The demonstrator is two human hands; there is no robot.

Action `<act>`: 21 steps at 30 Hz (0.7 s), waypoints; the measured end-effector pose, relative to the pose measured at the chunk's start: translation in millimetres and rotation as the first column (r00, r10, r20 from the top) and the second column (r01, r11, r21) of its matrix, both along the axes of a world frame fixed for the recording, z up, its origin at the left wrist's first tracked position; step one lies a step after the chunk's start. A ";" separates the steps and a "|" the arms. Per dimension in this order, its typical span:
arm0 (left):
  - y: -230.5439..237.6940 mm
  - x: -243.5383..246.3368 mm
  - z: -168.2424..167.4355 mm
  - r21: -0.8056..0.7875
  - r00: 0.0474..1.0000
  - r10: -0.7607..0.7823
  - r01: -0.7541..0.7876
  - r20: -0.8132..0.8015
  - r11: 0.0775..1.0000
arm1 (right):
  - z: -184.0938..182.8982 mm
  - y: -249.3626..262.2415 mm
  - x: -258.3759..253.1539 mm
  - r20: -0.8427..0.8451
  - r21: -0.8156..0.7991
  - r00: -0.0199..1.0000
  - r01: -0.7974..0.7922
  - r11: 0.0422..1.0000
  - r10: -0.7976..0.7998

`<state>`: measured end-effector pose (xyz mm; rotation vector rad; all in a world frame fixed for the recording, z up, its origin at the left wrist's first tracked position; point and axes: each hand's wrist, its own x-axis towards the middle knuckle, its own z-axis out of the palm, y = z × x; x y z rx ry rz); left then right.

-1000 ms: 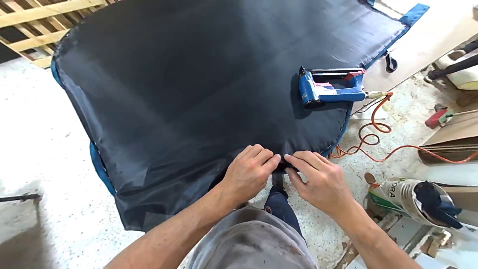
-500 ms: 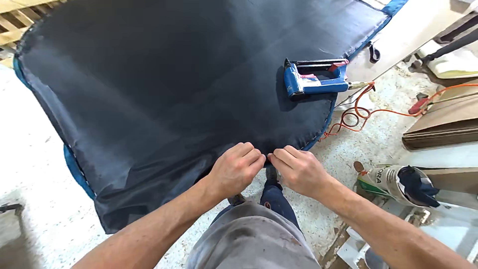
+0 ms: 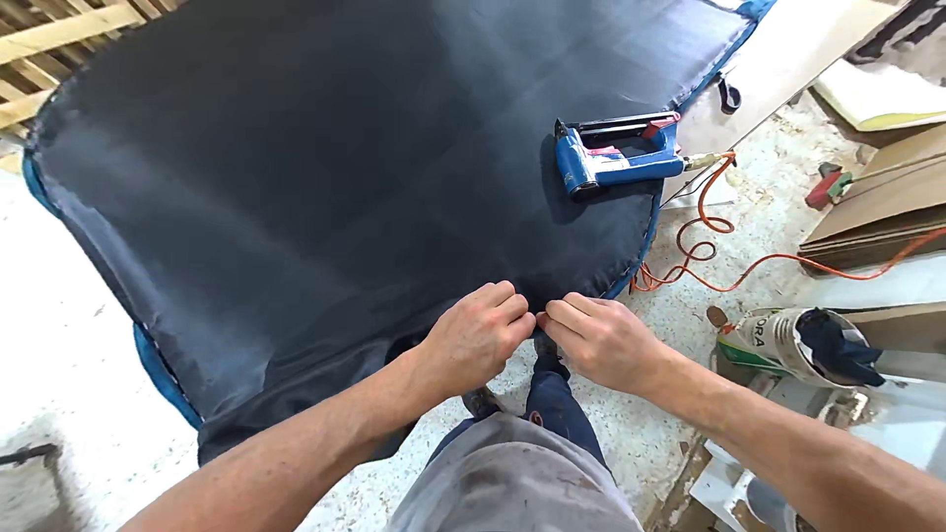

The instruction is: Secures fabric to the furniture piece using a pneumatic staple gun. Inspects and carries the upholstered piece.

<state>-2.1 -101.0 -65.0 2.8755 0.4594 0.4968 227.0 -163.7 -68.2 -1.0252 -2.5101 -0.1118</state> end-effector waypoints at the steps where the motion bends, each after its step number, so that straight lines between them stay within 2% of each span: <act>1: 1.6 -1.8 -1.7 -0.007 1.000 -0.012 0.012 0.013 1.000 | -0.8 -0.8 -0.8 -0.009 0.002 1.000 0.007 1.000 -0.007; 6: 8.0 -7.7 -1.3 -0.011 0.998 -0.066 0.066 -0.002 0.998 | -2.0 -17.1 -12.9 -0.007 -0.019 0.983 0.185 0.983 -0.185; 11: 13.7 -13.6 18.8 0.064 0.963 -0.099 0.118 -0.250 0.991 | -12.8 -37.2 -22.9 -0.012 -0.038 0.924 0.381 0.924 -0.381; 14: 29.5 -6.5 33.0 -0.003 0.904 -0.220 0.235 -0.366 0.972 | -16.7 -47.8 -27.4 -0.010 -0.055 0.889 0.456 0.888 -0.458; 17: 51.6 11.5 46.9 -0.123 0.807 -0.388 0.374 -0.445 0.919 | -17.6 -54.1 -35.9 0.003 -0.035 0.849 0.528 0.849 -0.528; 19: 66.5 21.4 47.1 -0.193 0.765 -0.491 0.454 -0.418 0.870 | -14.7 -57.1 -41.1 -0.015 -0.080 0.834 0.549 0.832 -0.552; 21: 77.3 28.6 44.0 -0.251 0.737 -0.566 0.507 -0.370 0.825 | 5.6 -49.3 -33.7 -0.108 -0.175 0.826 0.532 0.829 -0.553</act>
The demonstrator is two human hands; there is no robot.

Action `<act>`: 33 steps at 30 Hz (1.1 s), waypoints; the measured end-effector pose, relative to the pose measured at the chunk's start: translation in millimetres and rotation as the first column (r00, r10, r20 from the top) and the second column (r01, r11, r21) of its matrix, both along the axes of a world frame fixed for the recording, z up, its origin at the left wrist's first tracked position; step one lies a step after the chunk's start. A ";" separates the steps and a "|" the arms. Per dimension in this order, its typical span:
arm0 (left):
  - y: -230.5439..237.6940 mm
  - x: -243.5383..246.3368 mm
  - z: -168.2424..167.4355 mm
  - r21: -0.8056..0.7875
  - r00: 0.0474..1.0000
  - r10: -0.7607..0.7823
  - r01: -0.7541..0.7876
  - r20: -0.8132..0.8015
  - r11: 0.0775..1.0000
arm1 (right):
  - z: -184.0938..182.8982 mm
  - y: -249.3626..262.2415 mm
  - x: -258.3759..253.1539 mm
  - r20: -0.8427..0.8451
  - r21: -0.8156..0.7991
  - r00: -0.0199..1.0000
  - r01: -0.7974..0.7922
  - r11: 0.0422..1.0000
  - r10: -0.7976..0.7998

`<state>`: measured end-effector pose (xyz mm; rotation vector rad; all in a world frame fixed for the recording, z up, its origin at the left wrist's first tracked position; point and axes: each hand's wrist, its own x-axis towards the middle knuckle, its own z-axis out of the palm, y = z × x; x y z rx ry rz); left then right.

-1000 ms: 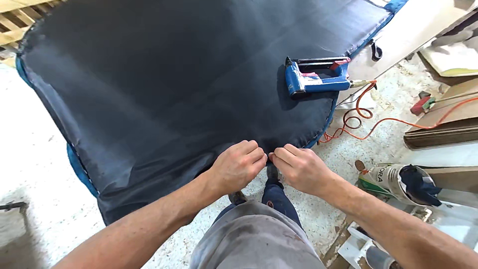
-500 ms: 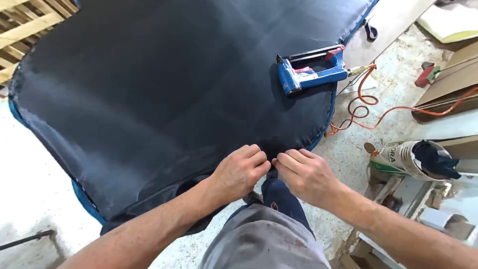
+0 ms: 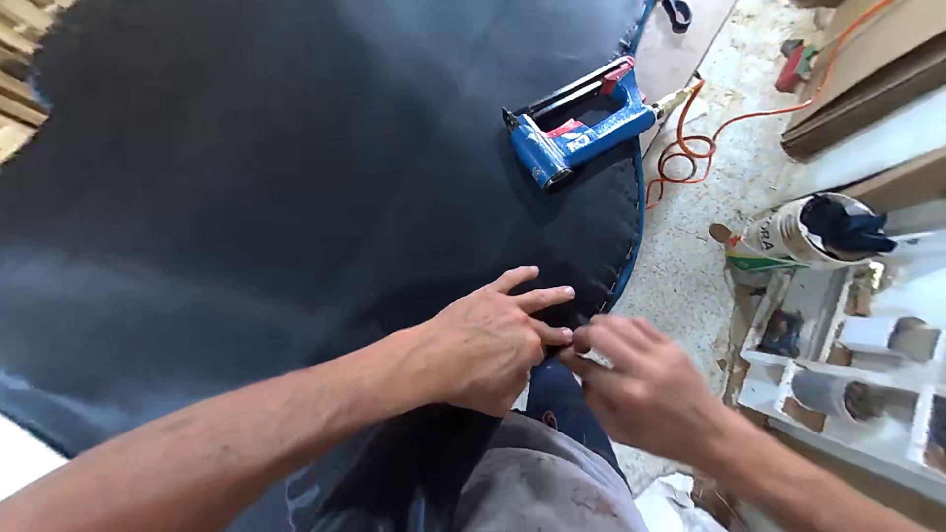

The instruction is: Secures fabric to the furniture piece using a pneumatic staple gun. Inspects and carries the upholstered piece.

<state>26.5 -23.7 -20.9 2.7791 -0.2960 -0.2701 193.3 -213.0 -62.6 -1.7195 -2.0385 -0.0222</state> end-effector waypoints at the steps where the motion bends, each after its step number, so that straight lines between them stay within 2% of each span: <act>1: 3.8 3.5 -0.6 -0.022 1.000 -0.024 0.023 -0.004 0.999 | 15.8 12.0 10.2 -0.039 0.018 0.999 0.034 0.999 -0.034; 4: 13.1 10.5 1.1 -0.030 0.997 -0.074 0.073 -0.027 0.997 | 57.7 80.6 56.8 0.053 0.012 0.983 0.178 0.984 -0.178; 6: 14.4 11.0 2.4 -0.017 0.995 -0.093 0.093 -0.040 0.996 | 57.1 134.6 88.6 0.138 -0.187 0.972 0.215 0.959 -0.191; 8: 14.4 11.7 2.5 0.014 0.992 -0.117 0.117 -0.044 0.993 | 43.8 177.3 118.3 0.198 -0.370 0.973 0.186 0.910 -0.118; 13: 17.0 15.1 -2.4 0.010 0.989 -0.142 0.142 -0.030 0.990 | 43.6 225.0 151.8 0.282 -0.506 0.959 0.121 0.854 0.031; 16: 18.3 14.5 -1.4 0.002 0.990 -0.137 0.137 -0.037 0.991 | 56.4 229.4 155.2 0.320 -0.483 0.946 0.114 0.868 0.053; 18: 18.9 14.0 -1.7 -0.019 0.991 -0.132 0.131 -0.033 0.991 | 90.7 204.9 142.8 0.330 -0.399 0.941 0.218 0.891 -0.082; 20: 21.6 13.3 -4.0 -0.059 0.991 -0.135 0.133 -0.024 0.989 | 133.5 150.1 116.2 0.252 -0.337 0.938 0.314 0.887 -0.237; 22: 26.8 11.8 -11.2 -0.120 0.987 -0.154 0.158 0.039 0.980 | 165.0 64.6 73.6 0.072 -0.377 0.903 0.417 0.827 -0.423; 23: 30.0 10.9 -16.5 -0.160 0.983 -0.158 0.171 0.091 0.972 | 170.1 18.1 46.3 -0.062 -0.428 0.838 0.468 0.773 -0.541; 24: 33.1 9.9 -21.7 -0.198 0.979 -0.156 0.180 0.130 0.964 | 167.8 -25.5 21.2 -0.181 -0.503 0.741 0.495 0.708 -0.647; 25: 35.9 9.1 -25.8 -0.223 0.976 -0.157 0.189 0.151 0.957 | 155.8 -60.9 -0.4 -0.278 -0.536 0.658 0.498 0.682 -0.699; 27: 39.7 8.2 -30.8 -0.249 0.970 -0.168 0.209 0.175 0.946 | 120.0 -106.1 -41.2 -0.413 -0.527 0.554 0.503 0.685 -0.723; 29: 41.5 9.3 -31.8 -0.258 0.965 -0.188 0.232 0.185 0.938 | 98.7 -111.1 -75.4 -0.413 -0.540 0.519 0.522 0.660 -0.748; 33: 45.3 14.8 -32.3 -0.258 0.959 -0.211 0.256 0.191 0.931 | 83.0 -91.8 -91.3 -0.340 -0.604 0.570 0.478 0.638 -0.748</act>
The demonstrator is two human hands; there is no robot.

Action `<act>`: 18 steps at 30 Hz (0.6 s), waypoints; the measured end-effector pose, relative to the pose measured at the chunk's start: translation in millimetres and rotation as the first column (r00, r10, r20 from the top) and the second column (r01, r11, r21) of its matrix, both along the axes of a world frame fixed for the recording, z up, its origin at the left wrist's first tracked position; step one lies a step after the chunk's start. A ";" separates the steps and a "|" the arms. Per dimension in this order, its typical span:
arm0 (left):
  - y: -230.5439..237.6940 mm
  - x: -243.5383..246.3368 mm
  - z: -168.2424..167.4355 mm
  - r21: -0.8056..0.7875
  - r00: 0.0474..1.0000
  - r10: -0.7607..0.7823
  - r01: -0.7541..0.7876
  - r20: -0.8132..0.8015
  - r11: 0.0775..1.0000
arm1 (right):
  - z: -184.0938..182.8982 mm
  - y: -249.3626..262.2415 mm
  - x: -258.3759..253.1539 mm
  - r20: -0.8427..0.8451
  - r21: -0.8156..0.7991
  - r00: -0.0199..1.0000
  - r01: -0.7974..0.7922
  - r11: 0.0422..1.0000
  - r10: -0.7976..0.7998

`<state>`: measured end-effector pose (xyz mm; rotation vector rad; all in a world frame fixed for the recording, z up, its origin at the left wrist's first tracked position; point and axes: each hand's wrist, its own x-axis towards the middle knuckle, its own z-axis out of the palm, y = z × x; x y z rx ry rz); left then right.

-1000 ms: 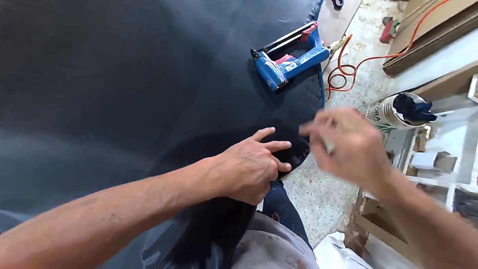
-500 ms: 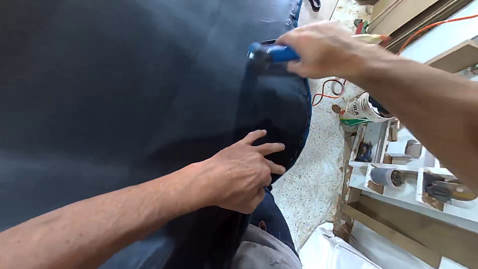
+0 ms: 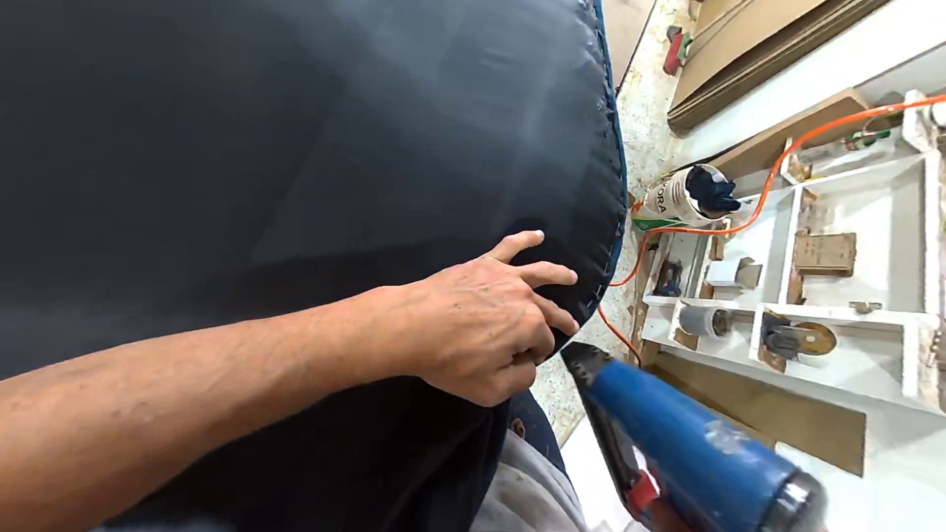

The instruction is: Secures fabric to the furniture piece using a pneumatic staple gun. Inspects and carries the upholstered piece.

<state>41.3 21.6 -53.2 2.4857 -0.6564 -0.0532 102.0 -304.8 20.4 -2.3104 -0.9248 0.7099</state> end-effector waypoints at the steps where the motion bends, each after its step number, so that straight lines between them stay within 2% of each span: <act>1: 0.6 0.5 -0.7 -0.002 1.000 0.002 -0.002 0.004 1.000 | -1.6 3.9 -0.9 0.024 -0.006 1.000 -0.014 1.000 0.014; 6: 0.9 -0.4 -2.8 -0.022 1.000 0.006 -0.005 0.023 1.000 | -5.8 15.8 0.0 0.062 -0.031 0.997 -0.043 0.999 0.045; 12: 0.8 -0.8 -4.9 -0.034 1.000 0.023 -0.023 0.014 0.999 | 0.8 9.4 8.4 0.010 -0.149 1.000 -0.022 0.989 0.024; 18: -27.0 -27.0 -3.0 0.174 0.986 0.049 -0.076 0.157 0.982 | -1.7 -8.6 26.4 0.067 -0.075 0.997 0.043 0.996 -0.038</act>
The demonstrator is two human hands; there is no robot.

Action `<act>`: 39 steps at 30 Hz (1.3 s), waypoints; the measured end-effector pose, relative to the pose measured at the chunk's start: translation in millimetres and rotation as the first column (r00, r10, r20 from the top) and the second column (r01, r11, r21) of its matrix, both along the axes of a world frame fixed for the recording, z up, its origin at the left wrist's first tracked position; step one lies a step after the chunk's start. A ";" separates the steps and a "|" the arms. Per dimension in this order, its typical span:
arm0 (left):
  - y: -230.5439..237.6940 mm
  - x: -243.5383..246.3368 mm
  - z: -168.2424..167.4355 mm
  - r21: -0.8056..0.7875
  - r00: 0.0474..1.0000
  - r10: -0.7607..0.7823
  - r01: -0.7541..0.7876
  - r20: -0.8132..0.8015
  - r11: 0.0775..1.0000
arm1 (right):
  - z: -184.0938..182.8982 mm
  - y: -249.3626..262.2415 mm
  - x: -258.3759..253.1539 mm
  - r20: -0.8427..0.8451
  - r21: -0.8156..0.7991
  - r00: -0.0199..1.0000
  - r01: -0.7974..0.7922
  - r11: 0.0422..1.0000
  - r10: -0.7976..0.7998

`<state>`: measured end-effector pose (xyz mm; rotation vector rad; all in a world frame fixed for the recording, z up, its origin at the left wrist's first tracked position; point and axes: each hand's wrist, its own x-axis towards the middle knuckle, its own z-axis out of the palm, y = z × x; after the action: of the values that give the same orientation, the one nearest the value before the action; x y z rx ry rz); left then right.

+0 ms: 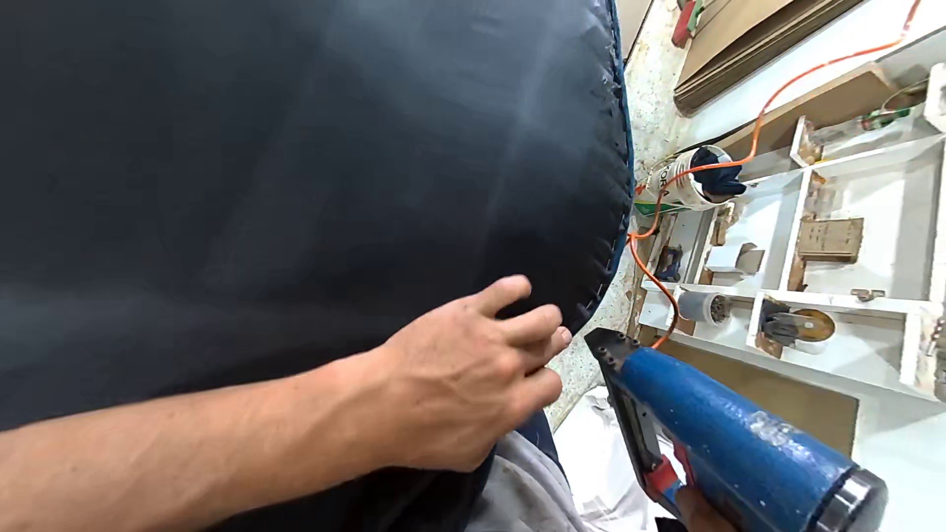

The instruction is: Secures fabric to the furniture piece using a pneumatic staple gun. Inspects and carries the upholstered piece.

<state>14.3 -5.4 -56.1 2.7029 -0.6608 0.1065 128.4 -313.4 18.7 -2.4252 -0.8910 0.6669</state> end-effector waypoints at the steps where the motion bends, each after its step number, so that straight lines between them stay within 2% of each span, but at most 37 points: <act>1: -4.2 -4.1 -2.0 0.031 1.000 0.013 -0.014 0.017 0.999 | -0.1 1.0 2.5 0.012 -0.001 1.000 -0.006 1.000 0.006; 6: -12.5 -10.1 -4.3 0.079 0.996 0.044 -0.050 0.072 0.996 | 2.6 15.1 8.0 0.039 0.017 0.997 -0.071 0.997 0.070; 9: -14.3 -10.7 -3.8 0.070 0.996 0.043 -0.049 0.079 0.996 | 0.6 22.0 10.6 0.028 -0.053 0.995 -0.095 0.994 0.096; 12: -5.2 -23.1 -2.2 -0.049 0.994 0.060 -0.055 0.093 0.997 | 6.9 10.3 15.3 0.015 -0.083 0.998 -0.063 0.995 0.064; 14: 14.8 -44.1 2.0 -0.176 0.979 0.160 -0.136 0.129 0.975 | 11.2 -6.7 15.5 -0.012 -0.016 1.000 0.014 1.000 -0.014; 17: 50.6 -73.8 14.8 -0.245 0.901 0.424 -0.392 0.090 0.887 | 12.9 -23.9 15.1 -0.152 0.081 0.981 0.132 0.988 -0.119; 19: 52.0 -82.6 21.9 -0.268 0.816 0.577 -0.550 0.030 0.791 | 8.5 -26.2 10.7 -0.239 0.083 0.960 0.168 0.982 -0.144; 21: 34.7 -80.6 24.0 -0.302 0.769 0.639 -0.613 -0.015 0.730 | 4.4 -18.3 2.6 -0.234 0.078 0.963 0.153 0.985 -0.131; 24: 4.1 -68.1 13.9 -0.349 0.789 0.614 -0.586 -0.038 0.731 | 1.2 -3.0 -14.0 -0.109 0.050 0.993 0.054 0.997 -0.048; 27: -14.7 -57.7 7.6 -0.314 0.828 0.561 -0.529 0.013 0.788 | 1.1 4.6 -30.1 -0.022 0.005 1.000 0.006 1.000 -0.006; 32: -25.7 -69.0 -7.2 -0.131 0.889 0.454 -0.445 0.055 0.886 | 1.3 7.3 -51.9 -0.081 0.072 0.995 0.061 0.996 -0.055; 39: -34.2 -86.5 -16.5 -0.150 0.899 0.425 -0.408 0.105 0.901 | 12.6 20.9 -66.8 -0.110 0.056 0.991 0.082 0.995 -0.076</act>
<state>-72.3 -39.6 -72.6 2.6863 -0.0901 0.4275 61.6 -292.5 31.2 -2.3337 -0.7571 0.7239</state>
